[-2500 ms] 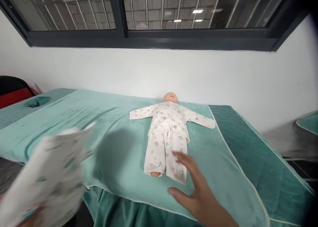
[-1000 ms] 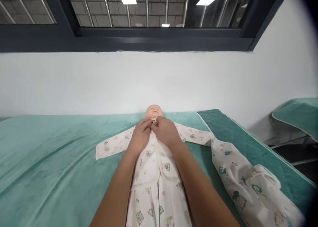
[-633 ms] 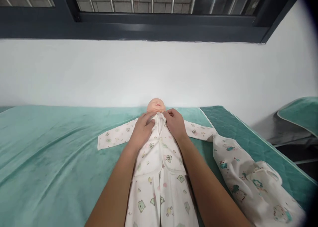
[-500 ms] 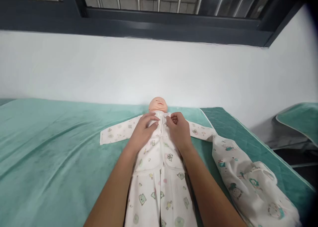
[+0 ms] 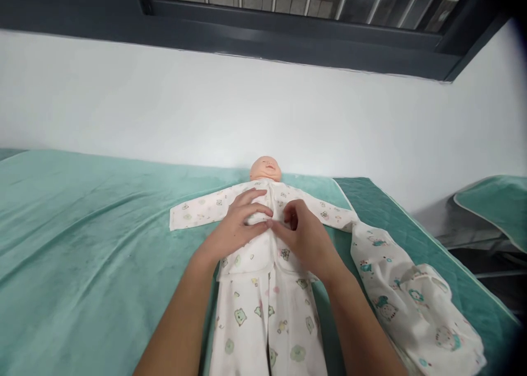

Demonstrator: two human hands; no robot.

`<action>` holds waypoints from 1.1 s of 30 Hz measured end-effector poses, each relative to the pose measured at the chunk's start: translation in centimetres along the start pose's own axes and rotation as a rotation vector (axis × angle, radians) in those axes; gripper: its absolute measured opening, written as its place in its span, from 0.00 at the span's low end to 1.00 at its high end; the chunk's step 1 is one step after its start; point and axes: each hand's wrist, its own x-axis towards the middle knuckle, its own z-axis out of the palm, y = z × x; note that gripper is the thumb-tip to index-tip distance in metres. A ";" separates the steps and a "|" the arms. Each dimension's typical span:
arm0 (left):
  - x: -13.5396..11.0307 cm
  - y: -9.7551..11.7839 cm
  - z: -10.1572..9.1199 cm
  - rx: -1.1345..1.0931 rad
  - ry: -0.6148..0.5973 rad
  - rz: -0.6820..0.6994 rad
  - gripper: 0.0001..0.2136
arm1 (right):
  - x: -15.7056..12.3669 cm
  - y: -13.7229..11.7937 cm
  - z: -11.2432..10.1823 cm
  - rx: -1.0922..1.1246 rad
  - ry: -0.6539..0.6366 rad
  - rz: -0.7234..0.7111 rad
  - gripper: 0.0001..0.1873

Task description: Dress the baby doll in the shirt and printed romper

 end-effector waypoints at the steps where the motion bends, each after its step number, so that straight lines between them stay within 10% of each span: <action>1: 0.0 0.0 0.0 0.011 -0.007 0.014 0.07 | -0.2 -0.1 -0.1 -0.059 -0.034 -0.039 0.16; 8: 0.3 -0.2 0.5 0.091 0.021 0.035 0.06 | -0.9 -0.8 0.5 -0.353 -0.067 -0.196 0.09; 16: 0.4 0.1 0.5 0.119 0.019 0.042 0.07 | 0.1 0.9 -2.1 0.126 -0.305 -0.159 0.10; 33: 0.7 0.9 1.7 0.196 0.103 0.063 0.04 | 0.8 2.4 -0.1 0.230 -0.068 -0.129 0.08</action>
